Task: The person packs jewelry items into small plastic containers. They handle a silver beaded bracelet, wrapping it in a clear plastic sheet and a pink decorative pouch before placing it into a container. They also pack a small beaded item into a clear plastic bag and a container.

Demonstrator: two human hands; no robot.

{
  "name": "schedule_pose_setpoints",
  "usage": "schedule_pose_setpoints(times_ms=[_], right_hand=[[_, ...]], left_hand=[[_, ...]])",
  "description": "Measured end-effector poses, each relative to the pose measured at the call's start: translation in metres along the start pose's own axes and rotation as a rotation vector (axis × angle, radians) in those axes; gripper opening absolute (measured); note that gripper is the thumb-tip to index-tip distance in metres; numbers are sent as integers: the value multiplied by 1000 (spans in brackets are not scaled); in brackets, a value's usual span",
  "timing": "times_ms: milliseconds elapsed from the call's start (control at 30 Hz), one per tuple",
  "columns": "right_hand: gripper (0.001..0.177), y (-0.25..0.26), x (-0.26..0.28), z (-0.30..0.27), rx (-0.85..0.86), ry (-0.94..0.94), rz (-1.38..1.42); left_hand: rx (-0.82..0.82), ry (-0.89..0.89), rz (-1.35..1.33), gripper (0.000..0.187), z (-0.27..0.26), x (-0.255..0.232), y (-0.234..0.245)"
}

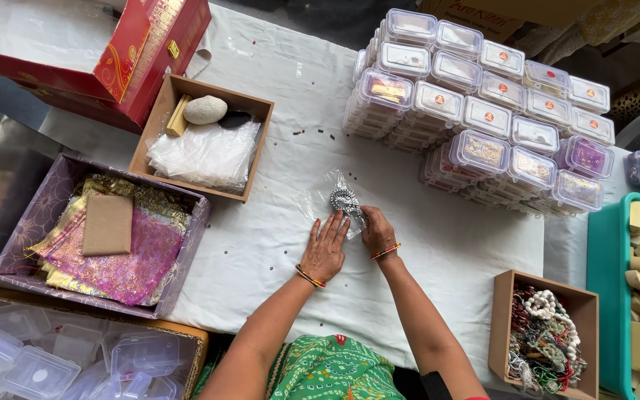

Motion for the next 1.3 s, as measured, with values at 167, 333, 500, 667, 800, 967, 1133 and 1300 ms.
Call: schedule_pose_setpoints(times_ms=[167, 333, 500, 667, 800, 967, 1133, 1300], right_hand=[[43, 2, 8, 17, 30, 58, -87], [41, 6, 19, 37, 79, 272, -259], [31, -8, 7, 35, 156, 526, -387], [27, -23, 13, 29, 198, 458, -475], [39, -13, 35, 37, 48, 555, -426], [35, -24, 27, 36, 11, 594, -397], [23, -33, 23, 41, 68, 561, -423], [17, -35, 30, 49, 79, 519, -452]], left_hand=[[3, -1, 33, 90, 0, 1, -3], [2, -2, 36, 88, 0, 2, -4], [6, -12, 44, 88, 0, 2, -7], [-8, -4, 28, 88, 0, 4, -5], [-36, 7, 16, 82, -1, 7, -13], [-64, 33, -54, 84, 1, 8, -8], [-89, 59, -78, 88, 2, 8, 2], [-115, 87, -110, 90, 2, 7, 5]])
Point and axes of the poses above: each hand's wrist, its own z-axis towards the middle knuckle, its own y-axis out of the back of the hand, x = y × z, the point moved 3 cm from there along z, towards the middle knuckle, and after that the axes turned 6 degrees about -x, right-handed, at the moved point
